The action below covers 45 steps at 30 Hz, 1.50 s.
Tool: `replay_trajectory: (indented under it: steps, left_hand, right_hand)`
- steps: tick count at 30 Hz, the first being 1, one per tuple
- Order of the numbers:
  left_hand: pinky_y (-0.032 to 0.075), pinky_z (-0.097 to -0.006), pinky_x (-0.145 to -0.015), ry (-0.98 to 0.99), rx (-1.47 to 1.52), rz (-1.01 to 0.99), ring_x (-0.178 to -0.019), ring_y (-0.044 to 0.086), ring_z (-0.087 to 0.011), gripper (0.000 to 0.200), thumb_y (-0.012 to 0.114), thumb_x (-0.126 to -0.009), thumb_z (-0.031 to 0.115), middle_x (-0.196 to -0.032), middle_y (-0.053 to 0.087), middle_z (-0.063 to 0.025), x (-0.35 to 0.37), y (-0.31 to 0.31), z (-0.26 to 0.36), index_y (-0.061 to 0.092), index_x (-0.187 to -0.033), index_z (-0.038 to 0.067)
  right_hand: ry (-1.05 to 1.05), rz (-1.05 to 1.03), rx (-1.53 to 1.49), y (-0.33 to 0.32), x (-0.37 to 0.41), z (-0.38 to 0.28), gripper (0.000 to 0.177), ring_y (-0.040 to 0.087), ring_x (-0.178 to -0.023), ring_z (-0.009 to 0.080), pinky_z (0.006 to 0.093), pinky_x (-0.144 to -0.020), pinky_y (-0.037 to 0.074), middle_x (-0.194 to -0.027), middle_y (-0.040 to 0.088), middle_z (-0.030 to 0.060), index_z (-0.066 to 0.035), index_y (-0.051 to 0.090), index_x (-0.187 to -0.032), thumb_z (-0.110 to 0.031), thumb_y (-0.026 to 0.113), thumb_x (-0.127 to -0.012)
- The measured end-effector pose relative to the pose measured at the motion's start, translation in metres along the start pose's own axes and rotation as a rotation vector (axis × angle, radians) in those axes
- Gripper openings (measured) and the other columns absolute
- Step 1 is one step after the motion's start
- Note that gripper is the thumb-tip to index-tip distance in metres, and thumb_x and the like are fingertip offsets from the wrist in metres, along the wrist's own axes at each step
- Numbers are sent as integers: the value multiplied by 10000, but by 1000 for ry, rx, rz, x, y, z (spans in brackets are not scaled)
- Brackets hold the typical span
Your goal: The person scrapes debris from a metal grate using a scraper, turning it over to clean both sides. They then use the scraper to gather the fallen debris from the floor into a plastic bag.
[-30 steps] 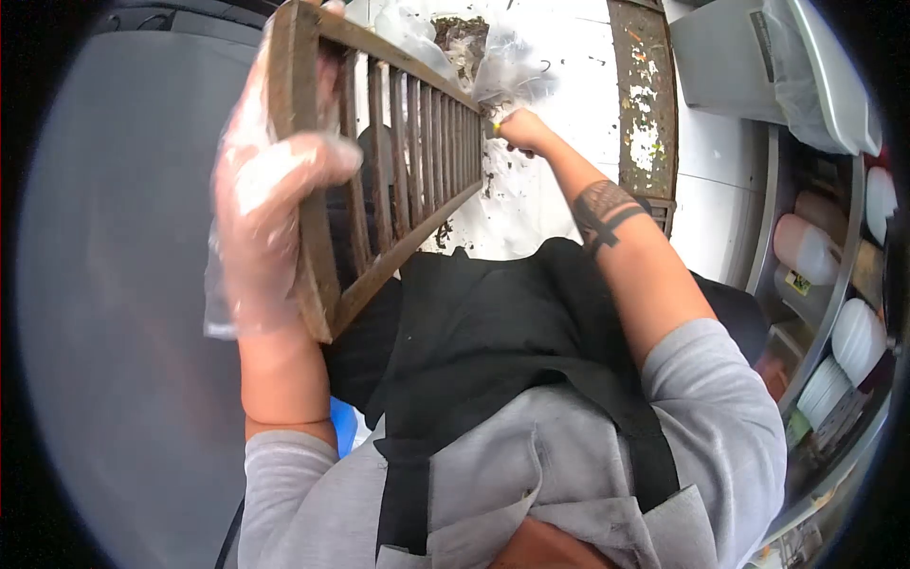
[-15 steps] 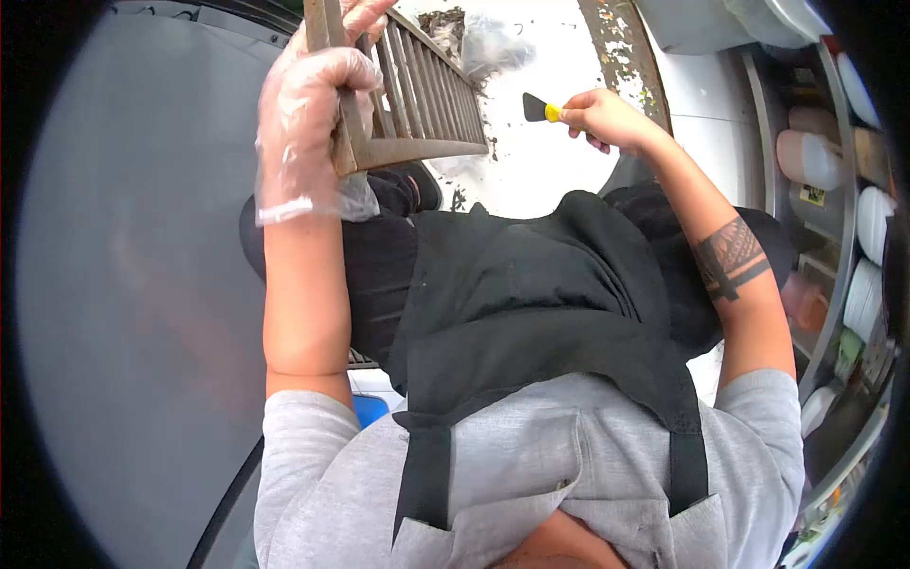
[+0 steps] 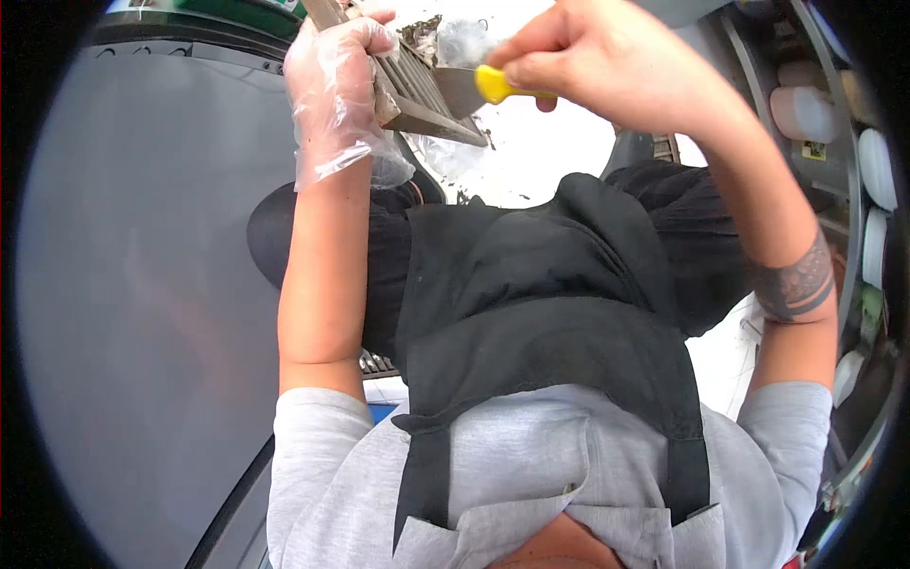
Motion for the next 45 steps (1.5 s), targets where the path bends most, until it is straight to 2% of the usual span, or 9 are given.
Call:
replay_trajectory:
  steps: [2,6,11,15,18,19,34,37,45]
  left_hand:
    - [552,-327,-895,73,-72,47,-980,679,-227,516,561,-737,-68,-1076,724,-106,4,2,8,640,-1246,-61]
    - [544,-313,-901,30,-138,159,-993,695,-236,578,576,-748,-88,-1152,730,-143,8,-5,9,599,-1325,-102]
    - [544,-333,-954,14,-74,67,-1166,667,-264,690,514,-734,-110,-1210,715,-174,8,1,7,505,-1423,-119]
    - [530,-341,-1006,10,16,63,-1131,675,-282,712,512,-691,-116,-1208,703,-207,0,-17,0,502,-1403,-152]
    - [534,-347,-1010,60,-117,70,-1086,683,-278,709,505,-676,-121,-1177,702,-204,0,-16,1,518,-1384,-157]
    - [519,-269,-918,46,-20,93,-988,679,-196,582,543,-710,-102,-1020,741,-116,2,-15,-1,628,-1286,-115]
    - [567,-285,-831,6,70,65,-970,674,-223,651,532,-670,-123,-1026,727,-146,-3,-30,-4,585,-1319,-125]
    - [572,-497,-866,-19,28,-41,-1129,632,-291,708,511,-692,-57,-963,621,-61,6,-21,-2,492,-1399,-83]
    - [563,-522,-905,-22,93,-85,-1142,618,-294,708,503,-715,-62,-958,612,-66,2,-26,-3,471,-1422,-75]
  right_hand:
    - [-173,1,147,-22,6,-45,291,699,-639,336,401,-615,552,-754,720,196,63,742,-910,-189,600,-882]
    - [-69,-502,-25,-7,-20,-39,310,686,-606,270,360,-617,543,-730,715,205,75,751,-1031,-175,627,-896]
    - [-199,-3,225,67,-52,21,230,624,-506,256,420,-553,513,-579,629,194,49,745,-809,-144,625,-775]
    - [-3,-60,74,35,-42,3,233,666,-558,248,375,-570,529,-625,667,171,43,752,-825,-167,658,-789]
    - [-110,-39,119,50,-42,5,211,661,-562,293,415,-591,536,-638,651,224,45,745,-802,-108,606,-761]
    - [-133,-27,167,61,-49,19,213,654,-559,306,436,-601,538,-647,648,241,49,741,-797,-92,588,-751]
    - [-154,-45,-47,116,-73,103,234,644,-574,335,449,-633,535,-682,673,250,56,747,-843,-111,602,-763]
    - [-124,-7,13,92,-64,66,219,660,-593,351,465,-643,540,-677,659,264,43,754,-811,-98,596,-756]
    - [-73,-32,30,156,-105,143,209,678,-618,385,480,-674,556,-681,663,274,39,750,-773,-95,595,-728]
Point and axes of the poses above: each hand's wrist, its own x-axis away from the middle knuckle, its own y-axis out of the palm, z = x × y, the point moved 8 cm from there along -x, towards the middle knuckle
